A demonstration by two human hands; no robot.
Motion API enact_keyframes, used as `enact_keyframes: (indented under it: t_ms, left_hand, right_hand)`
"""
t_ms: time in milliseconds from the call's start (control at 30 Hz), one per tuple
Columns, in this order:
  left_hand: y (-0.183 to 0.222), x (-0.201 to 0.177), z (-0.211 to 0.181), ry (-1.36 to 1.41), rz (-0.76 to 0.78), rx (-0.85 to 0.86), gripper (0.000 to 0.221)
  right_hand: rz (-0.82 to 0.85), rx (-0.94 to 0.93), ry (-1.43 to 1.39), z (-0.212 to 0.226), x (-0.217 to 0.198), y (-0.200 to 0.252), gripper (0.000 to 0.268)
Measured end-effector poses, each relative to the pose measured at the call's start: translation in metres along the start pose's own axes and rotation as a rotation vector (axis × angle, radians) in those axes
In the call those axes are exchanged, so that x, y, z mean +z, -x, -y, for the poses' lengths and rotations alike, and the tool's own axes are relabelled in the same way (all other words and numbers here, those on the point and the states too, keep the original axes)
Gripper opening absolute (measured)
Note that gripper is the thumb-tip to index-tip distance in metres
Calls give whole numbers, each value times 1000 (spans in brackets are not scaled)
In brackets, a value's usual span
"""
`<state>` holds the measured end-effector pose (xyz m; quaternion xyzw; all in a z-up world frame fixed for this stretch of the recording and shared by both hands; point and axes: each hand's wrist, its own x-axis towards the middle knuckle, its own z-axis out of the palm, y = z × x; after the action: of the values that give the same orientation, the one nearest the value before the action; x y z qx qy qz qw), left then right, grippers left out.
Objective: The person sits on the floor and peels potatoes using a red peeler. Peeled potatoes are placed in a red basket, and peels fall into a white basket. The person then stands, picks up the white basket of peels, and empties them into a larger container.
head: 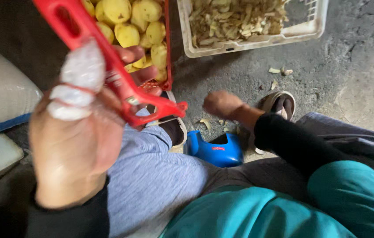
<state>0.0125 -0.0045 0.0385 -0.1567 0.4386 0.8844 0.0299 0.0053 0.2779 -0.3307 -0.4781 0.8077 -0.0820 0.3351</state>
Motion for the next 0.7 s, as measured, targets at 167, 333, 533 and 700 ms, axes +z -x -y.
enact_keyframes:
  t_ms: [167, 333, 533, 700]
  left_hand:
    - [1, -19, -5, -41, -29, -53, 35]
    - [-19, -27, 20, -11, -41, -140, 35]
    - [-55, -15, 55, 18, -1, -188, 36]
    - [-78, 2, 66, 13, 33, -189, 36]
  right_hand:
    - [-246, -420, 92, 26, 99, 8, 26]
    - [-445, -483, 240, 2, 134, 28, 32]
    - [-54, -497, 311, -74, 125, 67, 38]
    - [15, -377, 292, -84, 136, 83, 31]
